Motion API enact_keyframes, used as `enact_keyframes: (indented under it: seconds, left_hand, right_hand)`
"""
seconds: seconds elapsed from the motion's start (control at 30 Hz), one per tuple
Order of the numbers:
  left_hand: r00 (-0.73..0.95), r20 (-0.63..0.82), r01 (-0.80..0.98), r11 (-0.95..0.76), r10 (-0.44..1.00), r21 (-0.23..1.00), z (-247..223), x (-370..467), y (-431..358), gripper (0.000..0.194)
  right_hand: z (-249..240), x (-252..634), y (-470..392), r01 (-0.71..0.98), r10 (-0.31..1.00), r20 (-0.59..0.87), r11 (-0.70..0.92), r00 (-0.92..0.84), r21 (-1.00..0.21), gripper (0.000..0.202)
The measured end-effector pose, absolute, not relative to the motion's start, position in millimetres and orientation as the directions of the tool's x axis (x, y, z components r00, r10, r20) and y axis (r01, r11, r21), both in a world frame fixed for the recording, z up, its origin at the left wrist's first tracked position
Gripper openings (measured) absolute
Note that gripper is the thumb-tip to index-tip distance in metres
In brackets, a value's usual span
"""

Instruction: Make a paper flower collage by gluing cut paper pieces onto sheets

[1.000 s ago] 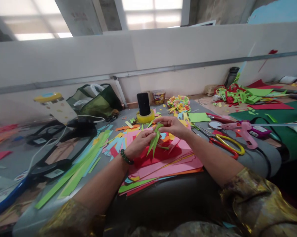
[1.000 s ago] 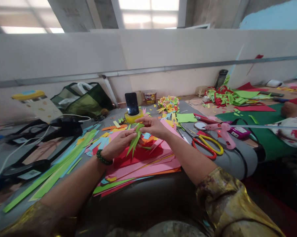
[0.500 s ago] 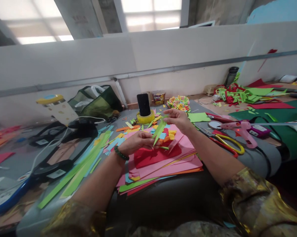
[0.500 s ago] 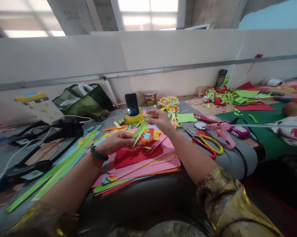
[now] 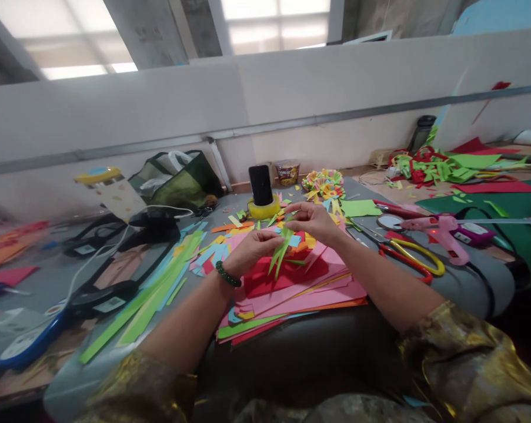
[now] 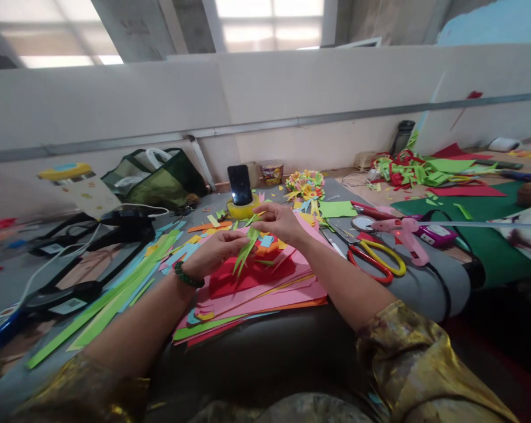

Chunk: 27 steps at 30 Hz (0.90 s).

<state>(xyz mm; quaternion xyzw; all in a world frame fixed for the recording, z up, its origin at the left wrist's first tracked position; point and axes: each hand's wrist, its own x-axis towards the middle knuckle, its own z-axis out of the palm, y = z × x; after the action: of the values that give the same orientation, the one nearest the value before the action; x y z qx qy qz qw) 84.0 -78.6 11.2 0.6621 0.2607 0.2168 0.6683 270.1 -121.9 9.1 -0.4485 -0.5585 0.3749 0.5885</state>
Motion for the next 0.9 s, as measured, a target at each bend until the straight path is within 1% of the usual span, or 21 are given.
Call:
enact_keyframes:
  seconds: [0.13, 0.2, 0.27, 0.33, 0.4, 0.43, 0.5, 0.53, 0.6, 0.63, 0.67, 0.7, 0.77, 0.83, 0.9]
  left_hand:
    - [0.739, -0.02, 0.101, -0.081, 0.673, 0.992, 11.6, 80.7, -76.4, 0.037]
    - [0.721, -0.014, 0.102, -0.086, 0.693, 0.991, 15.7, 76.7, -71.9, 0.034]
    - [0.68, -0.015, 0.057, -0.033, 0.733, 0.998, 20.6, 73.1, -67.0, 0.032]
    - [0.611, -0.017, -0.009, 0.029, 0.791, 1.0, 25.0, 70.9, -62.9, 0.029]
    - [0.544, -0.023, -0.051, 0.061, 0.839, 0.997, 27.6, 70.4, -60.4, 0.025]
    - [0.522, -0.027, -0.059, 0.068, 0.853, 0.996, 28.0, 70.6, -59.7, 0.023]
    - [0.504, -0.036, -0.056, 0.075, 0.863, 0.996, 27.4, 71.5, -59.2, 0.02]
    - [0.507, -0.04, -0.048, 0.074, 0.861, 0.996, 26.4, 72.1, -59.2, 0.02]
    - [0.53, -0.037, -0.028, 0.061, 0.847, 0.998, 23.8, 72.9, -59.1, 0.02]
    - [0.544, -0.034, -0.018, 0.052, 0.838, 0.998, 22.4, 73.2, -58.9, 0.021]
    - [0.556, -0.031, -0.011, 0.044, 0.831, 0.999, 21.3, 73.3, -58.7, 0.022]
    - [0.564, -0.029, -0.005, 0.039, 0.825, 0.999, 20.3, 73.4, -58.4, 0.023]
    - [0.573, -0.029, 0.002, 0.034, 0.819, 0.999, 19.2, 73.1, -57.5, 0.025]
    - [0.581, -0.029, 0.004, 0.033, 0.814, 0.999, 19.1, 72.4, -56.7, 0.026]
    - [0.592, -0.026, -0.004, 0.036, 0.805, 0.999, 19.7, 71.0, -56.4, 0.026]
  right_hand:
    - [11.0, 274.8, -120.3, 0.06, 0.937, 0.329, 0.324, 0.119, -0.944, 0.041]
    - [14.4, 283.4, -119.2, 0.069, 0.92, 0.354, 0.347, 0.17, -0.935, 0.041]
    - [18.9, 292.6, -120.4, 0.164, 0.919, 0.366, 0.343, 0.146, -0.925, 0.039]
    - [23.6, 298.2, -124.8, 0.341, 0.953, 0.303, 0.292, -0.021, -0.894, 0.037]
    - [27.7, 297.2, -131.8, 0.545, 0.965, 0.126, 0.235, -0.231, -0.805, 0.039]
    - [29.4, 294.2, -135.7, 0.638, 0.956, 0.024, 0.214, -0.293, -0.74, 0.04]
    - [31.8, 284.8, -143.0, 0.795, 0.942, -0.124, 0.187, -0.311, -0.577, 0.036]
    - [32.5, 279.5, -145.9, 0.854, 0.944, -0.157, 0.181, -0.29, -0.488, 0.032]
    - [32.8, 270.1, -149.4, 0.923, 0.952, -0.172, 0.184, -0.253, -0.339, 0.023]
    - [32.4, 266.8, -149.9, 0.937, 0.954, -0.17, 0.189, -0.247, -0.295, 0.018]
    - [31.6, 264.6, -149.8, 0.941, 0.954, -0.172, 0.193, -0.246, -0.276, 0.013]
    - [30.6, 263.6, -149.3, 0.939, 0.951, -0.176, 0.199, -0.253, -0.279, 0.01]
    - [28.8, 265.1, -147.6, 0.913, 0.942, -0.162, 0.225, -0.293, -0.341, 0.012]
    - [29.6, 271.6, -146.8, 0.842, 0.928, -0.1, 0.276, -0.359, -0.463, 0.014]
    - [34.8, 282.7, -148.2, 0.721, 0.91, 0.001, 0.329, -0.415, -0.61, 0.014]
